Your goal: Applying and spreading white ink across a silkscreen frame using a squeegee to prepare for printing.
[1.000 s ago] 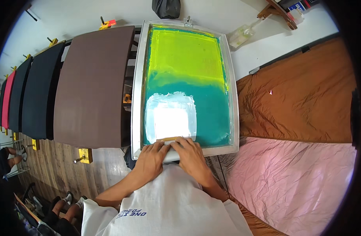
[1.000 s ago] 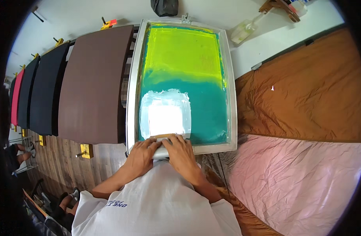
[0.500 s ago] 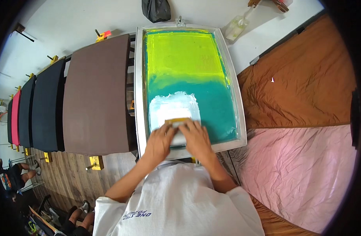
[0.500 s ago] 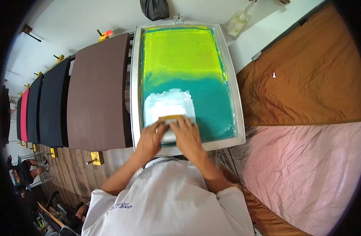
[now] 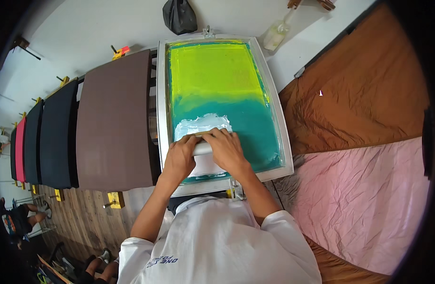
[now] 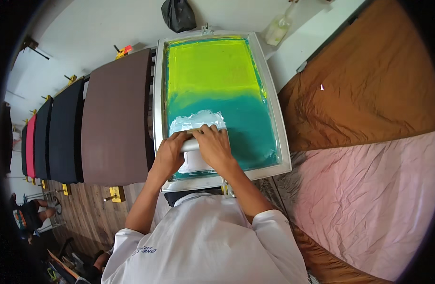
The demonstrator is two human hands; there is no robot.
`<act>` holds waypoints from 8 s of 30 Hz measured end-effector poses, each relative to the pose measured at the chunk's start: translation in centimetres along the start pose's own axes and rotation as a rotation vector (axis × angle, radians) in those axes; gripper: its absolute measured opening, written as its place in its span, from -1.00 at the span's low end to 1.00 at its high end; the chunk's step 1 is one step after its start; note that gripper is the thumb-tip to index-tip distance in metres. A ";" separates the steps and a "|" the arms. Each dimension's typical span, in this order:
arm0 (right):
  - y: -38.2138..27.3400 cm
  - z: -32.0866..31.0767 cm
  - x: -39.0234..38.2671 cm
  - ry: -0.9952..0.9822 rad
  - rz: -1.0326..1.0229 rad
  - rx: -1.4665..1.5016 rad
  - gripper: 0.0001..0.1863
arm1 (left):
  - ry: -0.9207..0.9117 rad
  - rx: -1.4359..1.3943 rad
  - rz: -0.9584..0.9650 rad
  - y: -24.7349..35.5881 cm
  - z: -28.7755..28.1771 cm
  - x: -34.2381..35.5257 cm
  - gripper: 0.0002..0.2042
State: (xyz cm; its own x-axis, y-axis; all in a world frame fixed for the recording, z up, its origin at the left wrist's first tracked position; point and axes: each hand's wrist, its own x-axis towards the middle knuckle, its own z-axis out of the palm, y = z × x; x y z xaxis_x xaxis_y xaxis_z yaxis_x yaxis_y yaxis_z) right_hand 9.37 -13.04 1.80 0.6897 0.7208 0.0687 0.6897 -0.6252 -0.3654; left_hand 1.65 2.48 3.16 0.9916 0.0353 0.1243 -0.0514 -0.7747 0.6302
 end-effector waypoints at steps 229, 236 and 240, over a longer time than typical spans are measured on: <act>-3.1 -0.6 -8.3 -0.147 0.038 0.107 -0.54 | -0.153 -0.190 -0.243 4.2 1.6 -8.2 -0.38; -3.6 -1.1 -8.4 -0.138 0.074 0.161 -0.36 | -0.174 -0.183 -0.239 4.3 1.3 -8.1 -0.40; -3.4 -1.3 -8.4 -0.253 0.086 0.184 -0.36 | -0.159 -0.174 -0.220 3.8 1.9 -8.6 -0.40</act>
State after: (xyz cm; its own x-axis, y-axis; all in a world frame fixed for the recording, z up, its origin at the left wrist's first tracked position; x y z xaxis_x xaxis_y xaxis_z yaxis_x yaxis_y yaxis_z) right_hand 1.50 -17.37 3.70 0.6509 0.7339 -0.1940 0.5642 -0.6387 -0.5233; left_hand -6.84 -2.01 3.05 0.9866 0.0805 -0.1422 0.1606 -0.6395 0.7518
